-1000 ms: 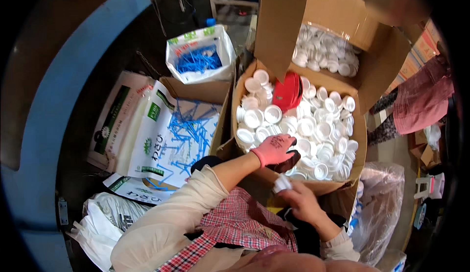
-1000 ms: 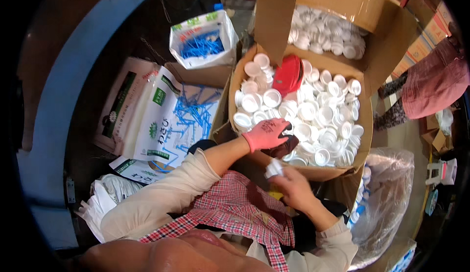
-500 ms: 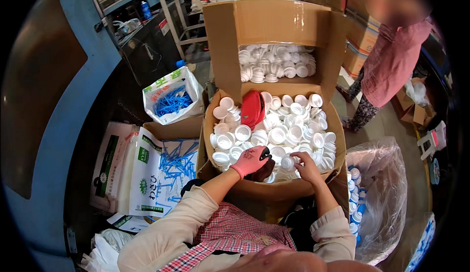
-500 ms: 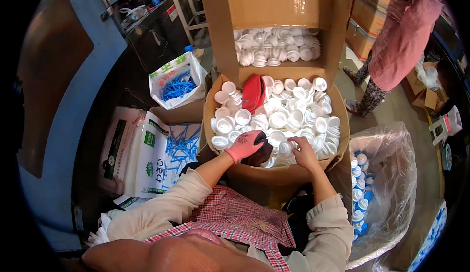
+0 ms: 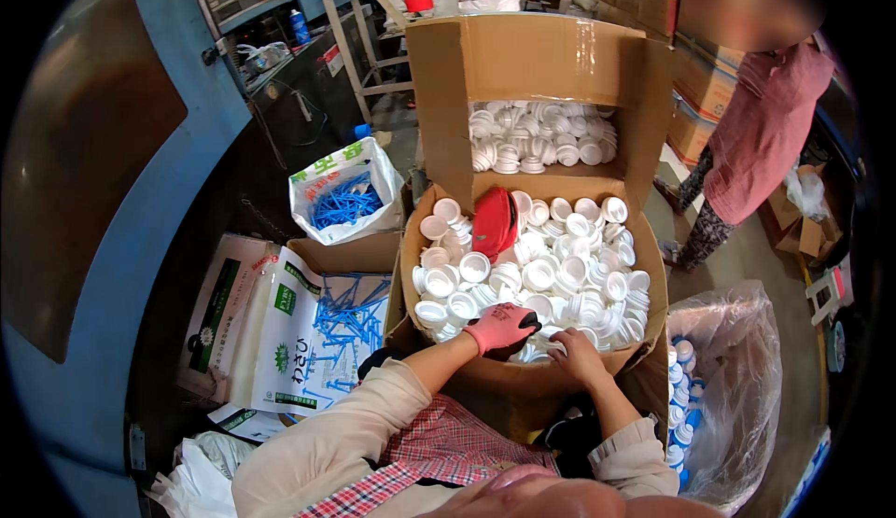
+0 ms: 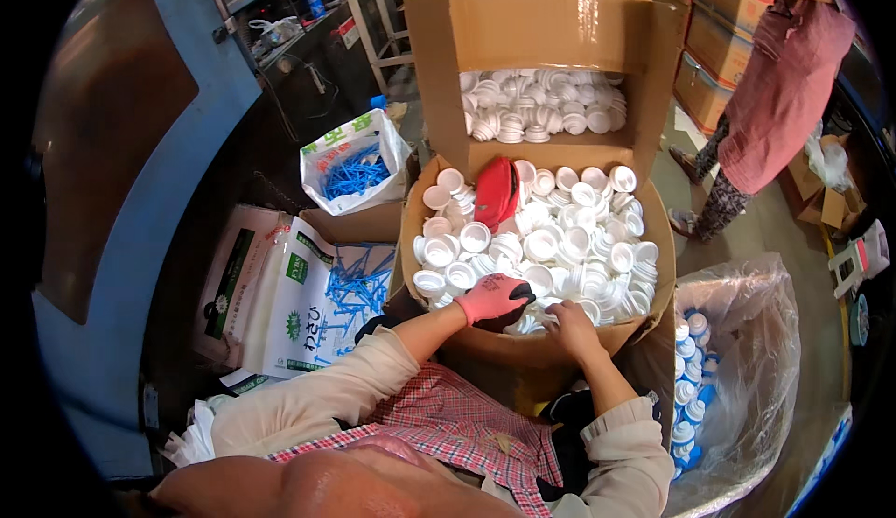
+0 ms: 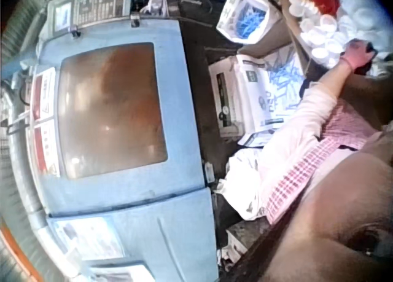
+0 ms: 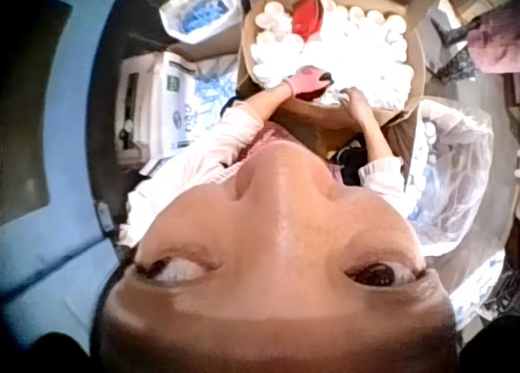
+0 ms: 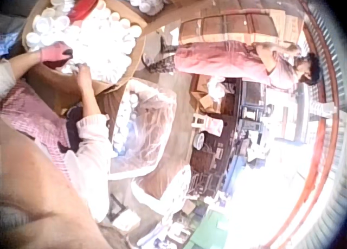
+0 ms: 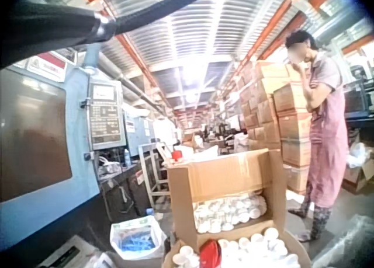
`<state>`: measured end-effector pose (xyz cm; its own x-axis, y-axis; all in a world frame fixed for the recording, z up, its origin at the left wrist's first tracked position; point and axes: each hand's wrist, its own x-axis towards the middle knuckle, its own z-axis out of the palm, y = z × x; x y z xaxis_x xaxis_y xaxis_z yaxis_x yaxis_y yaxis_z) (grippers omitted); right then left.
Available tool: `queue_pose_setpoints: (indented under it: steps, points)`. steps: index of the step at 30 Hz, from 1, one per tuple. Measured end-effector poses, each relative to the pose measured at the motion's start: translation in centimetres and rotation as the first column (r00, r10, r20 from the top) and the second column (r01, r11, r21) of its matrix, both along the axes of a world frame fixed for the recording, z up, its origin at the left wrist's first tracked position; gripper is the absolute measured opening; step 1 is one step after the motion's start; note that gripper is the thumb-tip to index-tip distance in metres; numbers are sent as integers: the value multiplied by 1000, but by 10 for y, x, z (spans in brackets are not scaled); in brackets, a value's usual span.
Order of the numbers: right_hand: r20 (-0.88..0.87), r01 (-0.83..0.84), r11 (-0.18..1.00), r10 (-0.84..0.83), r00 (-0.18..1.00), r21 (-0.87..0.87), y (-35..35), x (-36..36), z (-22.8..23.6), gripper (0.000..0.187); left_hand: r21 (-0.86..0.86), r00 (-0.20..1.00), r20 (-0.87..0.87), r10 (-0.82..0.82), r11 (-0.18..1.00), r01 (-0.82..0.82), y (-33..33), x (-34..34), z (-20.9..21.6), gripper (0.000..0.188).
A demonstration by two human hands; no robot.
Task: The person repeatedly picks white plastic cups and blue lids from a cardboard box, fits each lid onto a cup, and places the assembled units into a nearby plastic bag. The person wears gloves and works continuously at a packing station.
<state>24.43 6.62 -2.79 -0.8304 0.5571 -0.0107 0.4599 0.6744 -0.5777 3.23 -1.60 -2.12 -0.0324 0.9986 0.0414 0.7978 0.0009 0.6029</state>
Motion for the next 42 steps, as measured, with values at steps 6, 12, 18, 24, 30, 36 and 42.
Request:
queue_pose_setpoints:
  steps: [6, 12, 18, 24, 30, 36, 42]
  points:
    - [-178, -197, 980, 194, 965, 4, -66, -25, 43, 21, 68, 980, 138, 146, 985, -157, -5, -10, 23, 33]
    - [-274, -646, 673, 586, 763, -359, -108, -36, 2, 15, 102, 914, 371, 165, 971, -217, 3, -3, 24, 27]
    - [87, -440, 655, 610, 788, -614, -68, -45, -72, 22, 48, 929, 364, 68, 995, -91, 33, -22, -10, 25]
    - [259, -222, 767, 451, 854, -602, -7, -90, -27, 22, -178, 913, 325, 246, 964, -197, -27, -73, 63, 34]
    - [357, -55, 814, 313, 880, -578, 32, -157, 46, 22, -677, 246, 243, 938, 346, -649, -189, -184, 104, 36]
    - [421, 39, 827, 245, 873, -561, 47, -214, 93, 22, -867, -284, 34, 958, -113, -485, -354, -193, 153, 34]
    - [473, 109, 829, 200, 858, -548, 45, -248, 119, 22, -918, -226, 52, 973, -42, -394, -380, -196, 154, 34]
